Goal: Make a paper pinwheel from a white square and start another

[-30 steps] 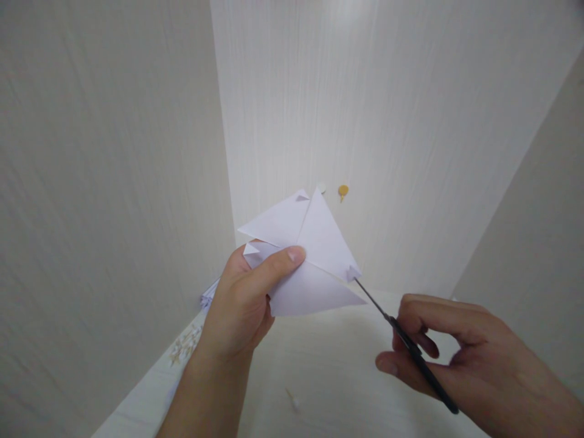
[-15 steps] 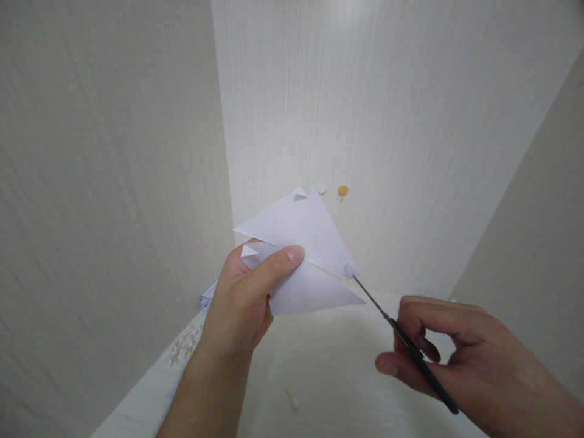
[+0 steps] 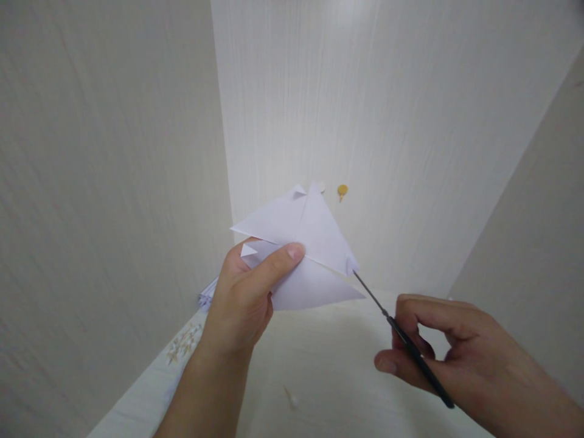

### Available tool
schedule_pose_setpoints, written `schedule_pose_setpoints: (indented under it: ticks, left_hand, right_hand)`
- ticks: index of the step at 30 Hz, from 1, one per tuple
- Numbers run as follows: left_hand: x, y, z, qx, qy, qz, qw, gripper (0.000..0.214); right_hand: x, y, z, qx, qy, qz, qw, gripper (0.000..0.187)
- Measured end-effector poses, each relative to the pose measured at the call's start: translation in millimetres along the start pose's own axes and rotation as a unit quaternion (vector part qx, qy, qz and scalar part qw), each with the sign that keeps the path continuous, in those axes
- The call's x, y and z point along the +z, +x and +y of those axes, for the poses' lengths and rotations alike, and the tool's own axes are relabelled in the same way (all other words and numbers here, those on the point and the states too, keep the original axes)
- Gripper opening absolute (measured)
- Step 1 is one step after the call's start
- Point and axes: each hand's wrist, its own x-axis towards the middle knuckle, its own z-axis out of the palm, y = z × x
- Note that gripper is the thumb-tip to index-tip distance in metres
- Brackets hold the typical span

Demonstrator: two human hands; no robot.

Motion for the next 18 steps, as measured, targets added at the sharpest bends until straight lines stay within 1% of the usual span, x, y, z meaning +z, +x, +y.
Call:
schedule_pose_setpoints:
  ticks: [2, 3, 4, 5, 6, 7, 9, 11, 12, 13, 15, 18]
  left_hand:
    - [-2.4, 1, -1, 0.009, 0.001, 0.010, 1.000, 0.027]
    - [-4.7, 2, -2, 0.014, 0.006, 0.016, 1.000, 0.026]
    - [-7.6, 3, -4, 0.016, 0.017, 0.019, 1.000, 0.024]
    - [-11.0, 3, -5, 0.014, 0.038, 0.013, 0.999, 0.022]
    - [-14.4, 4, -7, 0.006, 0.069, -0.004, 0.998, 0.019]
    - [-17.4, 3, -8, -0.010, 0.107, -0.036, 0.994, 0.016]
    - [-21.3, 2, -11, -0.059, 0.179, -0.136, 0.973, 0.012]
    - [-21.7, 1, -14, -0.104, 0.225, -0.237, 0.939, 0.010]
    - [-21.1, 0, -15, -0.117, 0.240, -0.272, 0.924, 0.012]
    - [-20.3, -1, -15, -0.122, 0.254, -0.296, 0.913, 0.015]
    - [-19.4, -1, -16, -0.113, 0.282, -0.318, 0.898, 0.018]
    - [-19.9, 0, -17, -0.091, 0.318, -0.339, 0.881, 0.017]
  right_hand:
    - [-4, 0, 5, 0.006, -0.005, -0.010, 1.000, 0.044]
    - [-6, 0, 8, 0.008, -0.003, -0.005, 1.000, 0.041]
    - [-8, 1, 11, 0.013, 0.005, 0.013, 1.000, 0.038]
    - [-10, 1, 13, 0.023, 0.021, 0.047, 0.998, 0.034]
    - [-12, 1, 15, 0.033, 0.046, 0.091, 0.994, 0.032]
    - [-13, 2, 15, 0.044, 0.073, 0.138, 0.987, 0.031]
    - [-13, 2, 13, 0.054, 0.125, 0.203, 0.970, 0.033]
    - [-10, 1, 8, 0.047, 0.162, 0.218, 0.961, 0.029]
    - [-8, 1, 5, 0.042, 0.169, 0.224, 0.959, 0.027]
    - [-7, 1, 3, 0.034, 0.174, 0.217, 0.960, 0.025]
    - [-4, 0, 0, 0.026, 0.165, 0.193, 0.967, 0.023]
    - [-3, -1, 2, 0.033, 0.138, 0.161, 0.977, 0.022]
